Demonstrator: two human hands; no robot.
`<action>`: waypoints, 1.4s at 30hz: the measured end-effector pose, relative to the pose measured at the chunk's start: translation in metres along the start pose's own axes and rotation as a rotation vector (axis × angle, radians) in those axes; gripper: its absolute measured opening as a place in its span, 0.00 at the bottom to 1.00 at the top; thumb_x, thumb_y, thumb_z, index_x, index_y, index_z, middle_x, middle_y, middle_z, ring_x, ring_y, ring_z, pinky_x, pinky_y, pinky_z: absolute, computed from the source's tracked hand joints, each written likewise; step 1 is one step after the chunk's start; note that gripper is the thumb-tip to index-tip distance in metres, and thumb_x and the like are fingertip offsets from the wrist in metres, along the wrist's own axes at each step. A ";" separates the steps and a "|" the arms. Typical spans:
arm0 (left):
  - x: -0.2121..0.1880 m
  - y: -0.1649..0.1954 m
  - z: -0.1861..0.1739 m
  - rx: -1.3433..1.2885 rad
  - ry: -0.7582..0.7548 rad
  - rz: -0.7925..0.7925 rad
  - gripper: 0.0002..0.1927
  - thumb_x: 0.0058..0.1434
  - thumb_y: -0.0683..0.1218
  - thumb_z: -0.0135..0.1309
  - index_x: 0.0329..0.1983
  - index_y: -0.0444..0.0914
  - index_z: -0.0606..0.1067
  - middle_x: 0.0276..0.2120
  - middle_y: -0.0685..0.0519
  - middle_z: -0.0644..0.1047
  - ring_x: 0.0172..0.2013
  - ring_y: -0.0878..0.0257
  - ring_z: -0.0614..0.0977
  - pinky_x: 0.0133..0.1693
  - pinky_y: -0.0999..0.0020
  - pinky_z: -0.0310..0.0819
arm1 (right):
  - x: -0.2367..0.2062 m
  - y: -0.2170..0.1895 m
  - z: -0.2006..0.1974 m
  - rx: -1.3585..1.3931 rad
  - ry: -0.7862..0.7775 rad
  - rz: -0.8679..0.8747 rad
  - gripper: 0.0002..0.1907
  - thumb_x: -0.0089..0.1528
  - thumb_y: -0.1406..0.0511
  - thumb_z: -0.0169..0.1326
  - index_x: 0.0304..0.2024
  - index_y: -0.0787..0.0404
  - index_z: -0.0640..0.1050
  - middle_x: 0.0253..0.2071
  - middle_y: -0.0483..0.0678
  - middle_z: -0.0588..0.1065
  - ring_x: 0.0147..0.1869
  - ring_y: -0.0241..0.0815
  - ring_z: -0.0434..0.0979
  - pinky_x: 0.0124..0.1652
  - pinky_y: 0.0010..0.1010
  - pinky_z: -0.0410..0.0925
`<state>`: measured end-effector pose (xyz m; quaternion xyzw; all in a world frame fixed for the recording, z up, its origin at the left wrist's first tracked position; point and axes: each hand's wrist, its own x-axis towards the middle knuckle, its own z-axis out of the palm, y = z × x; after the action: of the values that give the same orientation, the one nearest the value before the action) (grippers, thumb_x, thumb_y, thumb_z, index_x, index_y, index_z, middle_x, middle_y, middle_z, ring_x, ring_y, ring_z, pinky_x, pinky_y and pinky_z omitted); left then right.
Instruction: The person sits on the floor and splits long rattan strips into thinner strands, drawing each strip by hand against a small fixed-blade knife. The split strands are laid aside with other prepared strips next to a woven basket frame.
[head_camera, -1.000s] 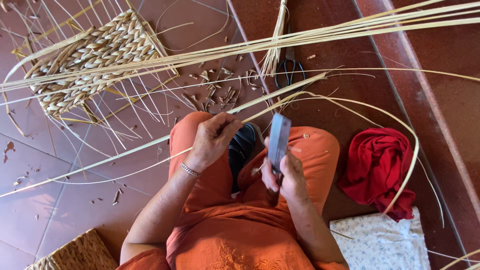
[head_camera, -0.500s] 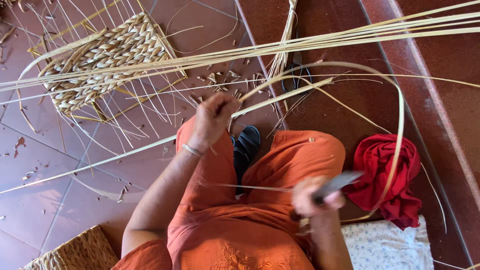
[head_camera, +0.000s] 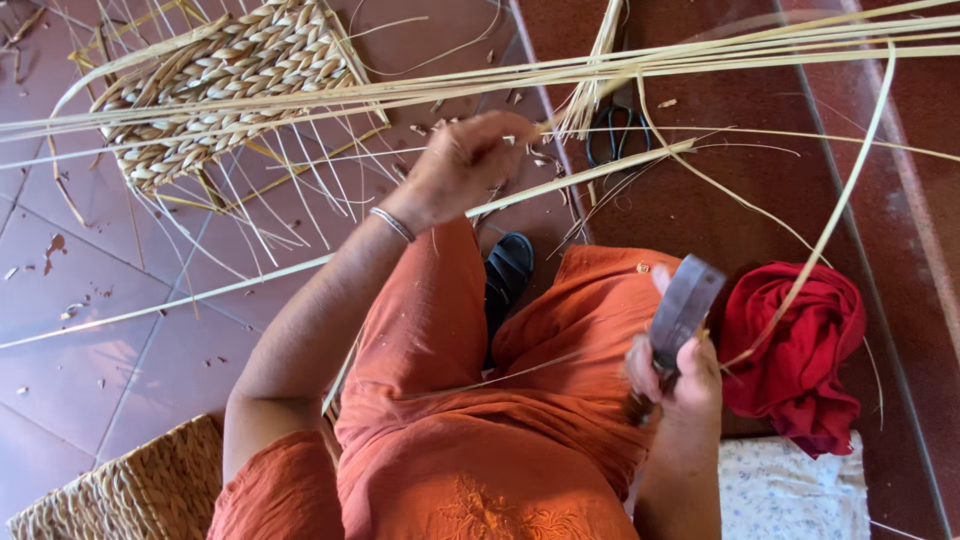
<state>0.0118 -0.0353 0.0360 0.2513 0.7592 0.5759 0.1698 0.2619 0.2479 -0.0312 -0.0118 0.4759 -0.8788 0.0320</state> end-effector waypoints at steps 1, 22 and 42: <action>0.000 0.004 0.003 0.067 0.018 0.053 0.11 0.69 0.40 0.55 0.53 0.40 0.78 0.29 0.57 0.79 0.28 0.72 0.76 0.29 0.72 0.73 | 0.009 -0.004 0.007 -0.010 0.002 -0.044 0.46 0.69 0.42 0.46 0.79 0.60 0.50 0.12 0.42 0.61 0.13 0.32 0.55 0.17 0.28 0.54; -0.075 0.054 0.051 0.083 -0.041 0.171 0.04 0.63 0.40 0.62 0.41 0.37 0.81 0.31 0.55 0.77 0.28 0.67 0.75 0.28 0.70 0.68 | 0.051 -0.011 0.045 0.521 -0.420 0.171 0.29 0.75 0.50 0.39 0.72 0.60 0.63 0.19 0.47 0.71 0.13 0.35 0.63 0.16 0.29 0.63; -0.139 0.130 0.038 -0.212 0.018 0.459 0.07 0.57 0.45 0.67 0.34 0.39 0.80 0.25 0.58 0.77 0.25 0.68 0.77 0.27 0.70 0.68 | -0.003 -0.078 0.118 0.257 -0.745 0.179 0.26 0.77 0.50 0.43 0.64 0.64 0.74 0.23 0.46 0.71 0.19 0.35 0.64 0.24 0.27 0.61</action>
<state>0.1702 -0.0581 0.1455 0.3929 0.6191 0.6779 0.0531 0.2669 0.1926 0.0987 -0.2839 0.3169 -0.8606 0.2798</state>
